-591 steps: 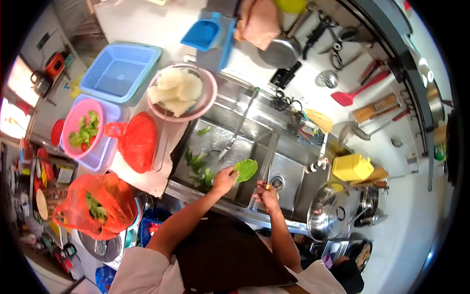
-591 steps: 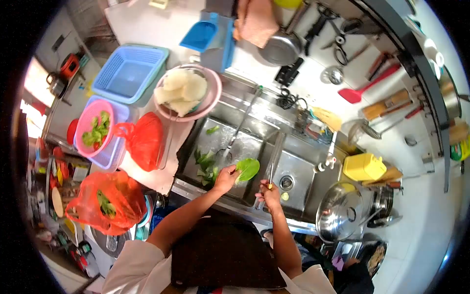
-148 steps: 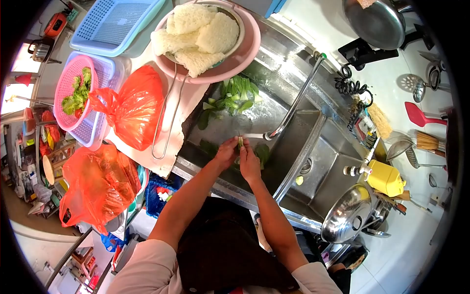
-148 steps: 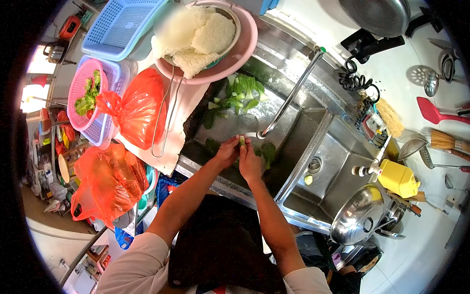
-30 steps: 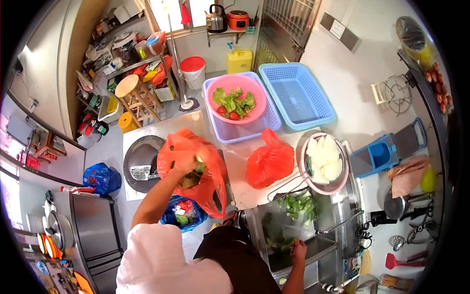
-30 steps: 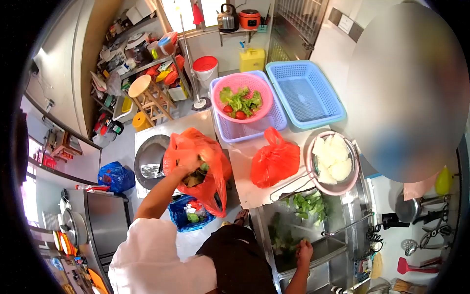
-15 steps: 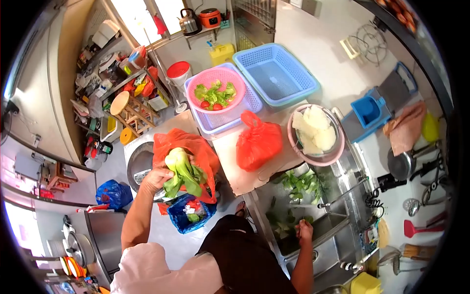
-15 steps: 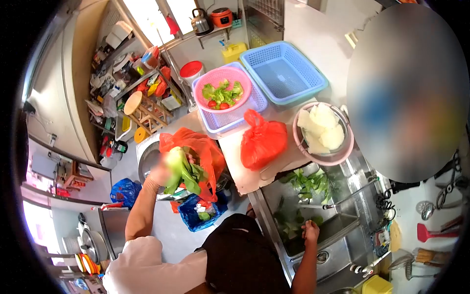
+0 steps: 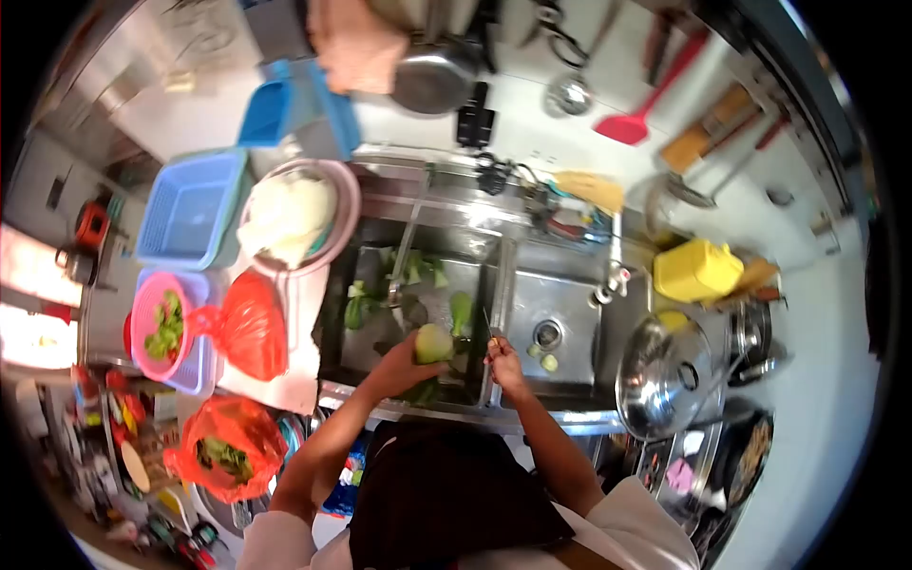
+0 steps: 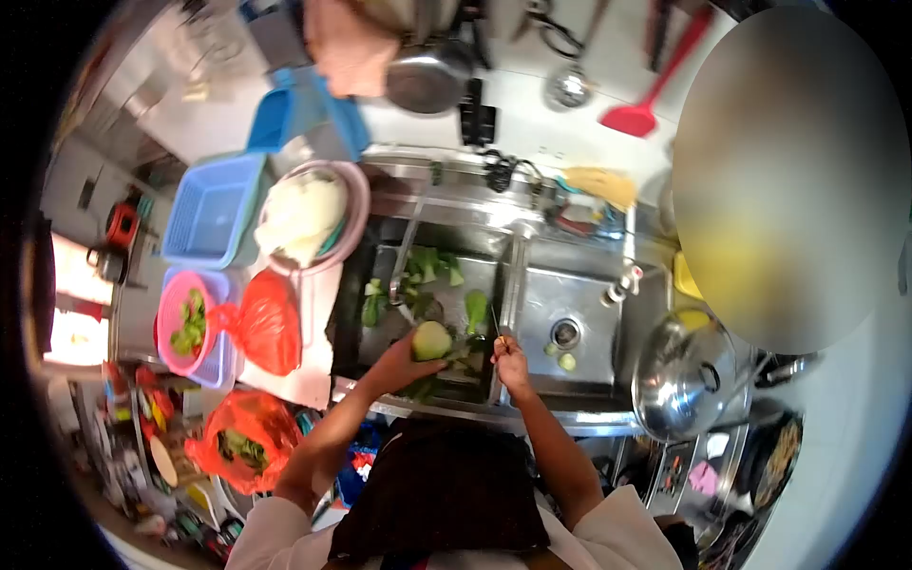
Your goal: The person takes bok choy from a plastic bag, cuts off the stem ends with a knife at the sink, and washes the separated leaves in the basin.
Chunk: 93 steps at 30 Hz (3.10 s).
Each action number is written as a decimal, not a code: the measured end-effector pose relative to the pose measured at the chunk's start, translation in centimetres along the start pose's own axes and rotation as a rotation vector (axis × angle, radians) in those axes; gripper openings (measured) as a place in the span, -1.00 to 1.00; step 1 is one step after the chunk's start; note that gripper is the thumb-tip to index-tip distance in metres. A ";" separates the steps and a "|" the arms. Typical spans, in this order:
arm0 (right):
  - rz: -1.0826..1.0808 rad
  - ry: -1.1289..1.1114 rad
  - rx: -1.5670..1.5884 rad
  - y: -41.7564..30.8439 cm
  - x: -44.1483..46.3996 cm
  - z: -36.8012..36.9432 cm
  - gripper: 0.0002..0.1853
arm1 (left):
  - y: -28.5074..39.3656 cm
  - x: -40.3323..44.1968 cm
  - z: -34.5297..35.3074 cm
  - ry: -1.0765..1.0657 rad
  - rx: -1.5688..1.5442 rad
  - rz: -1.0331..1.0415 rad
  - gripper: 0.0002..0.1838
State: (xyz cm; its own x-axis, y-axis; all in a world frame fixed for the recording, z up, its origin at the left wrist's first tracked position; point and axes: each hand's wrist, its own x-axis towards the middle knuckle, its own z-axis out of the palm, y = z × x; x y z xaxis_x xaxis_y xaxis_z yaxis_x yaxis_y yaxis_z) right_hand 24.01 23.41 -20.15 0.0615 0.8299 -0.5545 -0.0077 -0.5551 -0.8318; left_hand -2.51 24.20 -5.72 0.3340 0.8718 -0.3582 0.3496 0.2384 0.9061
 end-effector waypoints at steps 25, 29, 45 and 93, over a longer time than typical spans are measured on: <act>-0.060 0.523 -0.392 -1.4 -7.2 -2.8 -0.58 | -4.4 17.1 18.8 -0.110 1.144 0.204 -0.57; 0.076 0.511 -0.494 -2.9 -7.0 -2.6 -0.60 | -4.8 17.1 18.8 -0.105 1.135 0.193 -0.54; 0.030 0.373 -0.528 -0.6 -3.1 -4.4 -0.54 | -5.0 18.4 18.8 -0.228 1.083 0.000 -0.32; 0.036 -0.177 -0.226 3.0 4.9 9.0 -0.67 | -15.7 9.9 3.4 0.308 -0.104 -0.407 -0.49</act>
State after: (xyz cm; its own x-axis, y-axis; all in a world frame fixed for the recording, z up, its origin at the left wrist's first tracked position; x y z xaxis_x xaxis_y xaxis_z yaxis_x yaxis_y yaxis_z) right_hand 15.33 26.34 -25.58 -0.1104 0.7953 -0.5961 0.2173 -0.5660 -0.7953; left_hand -1.73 27.61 -24.22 -0.0897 0.7813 -0.6176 0.3030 0.6121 0.7304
